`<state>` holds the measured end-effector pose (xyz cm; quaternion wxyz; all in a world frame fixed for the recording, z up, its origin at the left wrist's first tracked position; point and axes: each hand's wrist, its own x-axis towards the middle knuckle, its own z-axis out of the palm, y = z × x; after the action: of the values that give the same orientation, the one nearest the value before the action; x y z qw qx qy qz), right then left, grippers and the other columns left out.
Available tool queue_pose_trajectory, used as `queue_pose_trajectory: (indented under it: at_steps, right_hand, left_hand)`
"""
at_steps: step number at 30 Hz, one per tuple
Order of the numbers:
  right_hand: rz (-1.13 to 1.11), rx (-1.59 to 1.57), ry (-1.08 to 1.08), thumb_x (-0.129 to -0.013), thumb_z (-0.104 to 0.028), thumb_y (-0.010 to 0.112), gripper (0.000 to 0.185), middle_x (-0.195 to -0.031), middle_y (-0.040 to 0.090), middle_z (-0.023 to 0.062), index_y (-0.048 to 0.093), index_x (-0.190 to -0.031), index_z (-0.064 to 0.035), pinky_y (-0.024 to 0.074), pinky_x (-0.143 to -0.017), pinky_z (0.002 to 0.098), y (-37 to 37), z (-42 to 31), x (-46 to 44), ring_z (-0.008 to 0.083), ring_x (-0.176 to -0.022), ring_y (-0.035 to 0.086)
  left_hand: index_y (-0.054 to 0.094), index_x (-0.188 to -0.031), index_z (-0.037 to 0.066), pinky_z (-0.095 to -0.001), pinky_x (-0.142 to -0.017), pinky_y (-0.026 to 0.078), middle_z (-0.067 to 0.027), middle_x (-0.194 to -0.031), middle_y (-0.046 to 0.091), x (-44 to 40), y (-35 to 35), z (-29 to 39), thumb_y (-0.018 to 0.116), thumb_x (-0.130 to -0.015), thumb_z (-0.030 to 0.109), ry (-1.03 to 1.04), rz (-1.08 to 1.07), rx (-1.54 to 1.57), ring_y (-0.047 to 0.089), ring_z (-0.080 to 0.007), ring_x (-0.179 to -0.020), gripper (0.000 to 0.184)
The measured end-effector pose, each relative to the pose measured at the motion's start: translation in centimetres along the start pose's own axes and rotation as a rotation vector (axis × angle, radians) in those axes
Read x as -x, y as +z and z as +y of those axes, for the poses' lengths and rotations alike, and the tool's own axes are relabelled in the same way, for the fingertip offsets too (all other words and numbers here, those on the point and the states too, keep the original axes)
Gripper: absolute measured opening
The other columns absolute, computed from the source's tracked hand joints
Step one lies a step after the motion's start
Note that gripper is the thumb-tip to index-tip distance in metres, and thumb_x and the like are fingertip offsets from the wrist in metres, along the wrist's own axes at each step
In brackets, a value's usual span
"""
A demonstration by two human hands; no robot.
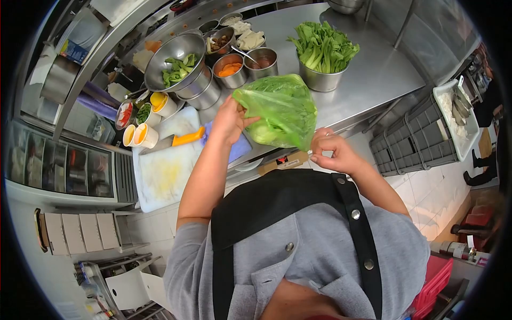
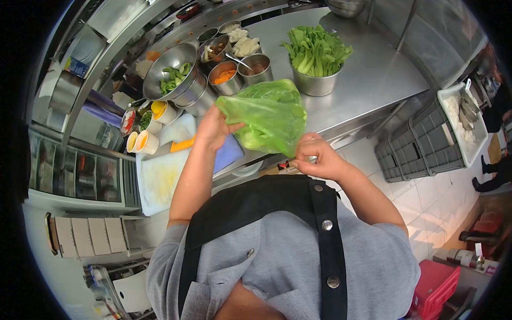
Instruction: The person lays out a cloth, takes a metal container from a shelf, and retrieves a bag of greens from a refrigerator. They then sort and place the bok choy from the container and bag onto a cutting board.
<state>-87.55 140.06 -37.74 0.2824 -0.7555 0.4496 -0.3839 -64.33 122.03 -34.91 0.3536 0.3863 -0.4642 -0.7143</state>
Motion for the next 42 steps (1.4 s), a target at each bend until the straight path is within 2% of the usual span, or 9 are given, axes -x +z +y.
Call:
queue_pose_trajectory:
  at_steps: [9,11,12,14,18,21,23,30,42]
  right_hand:
    - [0.578,0.537,0.011,-0.075,-0.017,0.070,0.022,-0.089,0.059,0.0101,0.059,-0.088,-0.0033,0.0420,-0.083,0.0367,2.2,-0.6,-8.5,0.0285,-0.084,0.056]
    - [0.282,0.713,0.057,-0.073,-0.012,0.070,0.026,-0.093,0.059,0.0104,0.060,-0.094,-0.0024,0.0433,-0.082,0.0342,2.8,0.8,-9.5,0.0269,-0.089,0.057]
    - [0.273,0.710,0.050,-0.073,-0.012,0.070,0.026,-0.093,0.059,0.0104,0.060,-0.094,-0.0024,0.0433,-0.082,0.0342,2.3,1.4,-9.9,0.0269,-0.089,0.057]
    - [0.408,0.186,0.230,-0.072,-0.010,0.067,0.026,-0.095,0.058,0.0118,0.060,-0.096,-0.0027,0.0446,-0.082,0.0351,0.6,3.0,-10.1,0.0283,-0.093,0.055]
    - [0.480,-0.015,0.254,-0.071,-0.006,0.066,0.024,-0.090,0.058,0.0108,0.059,-0.094,-0.0026,0.0460,-0.079,0.0322,-2.8,0.5,-10.1,0.0240,-0.089,0.056]
    - [0.378,0.135,0.218,-0.073,-0.003,0.064,0.021,-0.086,0.057,0.0087,0.058,-0.093,-0.0022,0.0461,-0.077,0.0310,-1.1,-6.4,-10.4,0.0210,-0.083,0.057]
    - [0.108,0.039,-0.055,-0.075,-0.003,0.063,0.020,-0.085,0.058,0.0104,0.059,-0.095,-0.0024,0.0465,-0.077,0.0322,1.1,-8.3,-10.6,0.0233,-0.083,0.058]
    - [-0.436,0.631,0.244,-0.081,-0.002,0.048,0.021,-0.093,0.064,0.0206,0.057,-0.099,0.0006,0.0514,-0.072,0.0414,10.9,-2.8,-13.2,0.0359,-0.083,0.064]
    - [-0.026,1.282,-0.042,-0.075,-0.010,0.059,0.049,-0.080,0.064,0.0080,0.045,-0.122,-0.0044,0.0536,-0.062,0.0383,15.0,1.5,-14.5,0.0303,-0.075,0.067]
  left_hand:
    - [0.051,-0.110,-0.001,-0.0347,-0.073,0.053,-0.0120,-0.104,0.059,-2.0,-3.6,-4.3,0.038,-0.097,0.022,-0.252,0.045,0.595,0.060,-0.0224,-0.091,0.030]
    - [0.052,-0.107,0.002,-0.0304,-0.065,0.051,-0.0082,-0.094,0.060,-3.9,-8.3,-6.7,0.045,-0.095,0.020,-0.258,-0.790,0.827,0.060,-0.0167,-0.081,0.023]
    - [0.052,-0.107,0.002,-0.0304,-0.065,0.051,-0.0082,-0.094,0.060,-2.4,-7.6,-5.3,0.045,-0.095,0.020,-0.250,-0.782,0.833,0.060,-0.0167,-0.081,0.023]
    - [0.053,-0.101,0.006,-0.0271,-0.058,0.047,-0.0035,-0.084,0.059,2.3,-5.1,-0.6,0.054,-0.091,0.015,-0.171,0.065,0.341,0.058,-0.0113,-0.072,0.014]
    - [0.055,-0.089,0.014,-0.0214,-0.048,0.039,0.0016,-0.075,0.053,4.6,-7.1,-0.6,0.059,-0.088,0.011,0.068,-0.049,0.264,0.050,-0.0065,-0.060,0.005]
    - [0.058,-0.096,0.012,-0.0275,-0.059,0.045,-0.0034,-0.081,0.056,4.9,-8.3,-1.9,0.058,-0.085,0.005,0.313,-0.240,-0.402,0.055,-0.0165,-0.067,0.013]
    - [0.050,-0.120,0.005,-0.0348,-0.082,0.047,-0.0148,-0.105,0.057,5.6,-7.1,-1.9,0.056,-0.081,0.000,0.434,0.144,-1.240,0.059,-0.0319,-0.087,0.040]
    - [0.042,-0.129,0.004,-0.0442,-0.086,0.046,-0.0205,-0.132,0.044,6.9,-6.1,-2.1,0.046,-0.079,-0.005,0.524,0.169,-1.186,0.054,-0.0402,-0.104,0.051]
    - [0.043,-0.128,0.002,-0.0418,-0.089,0.045,-0.0206,-0.130,0.046,8.5,-6.5,-0.7,0.046,-0.078,-0.007,0.615,0.063,-1.094,0.048,-0.0391,-0.112,0.051]
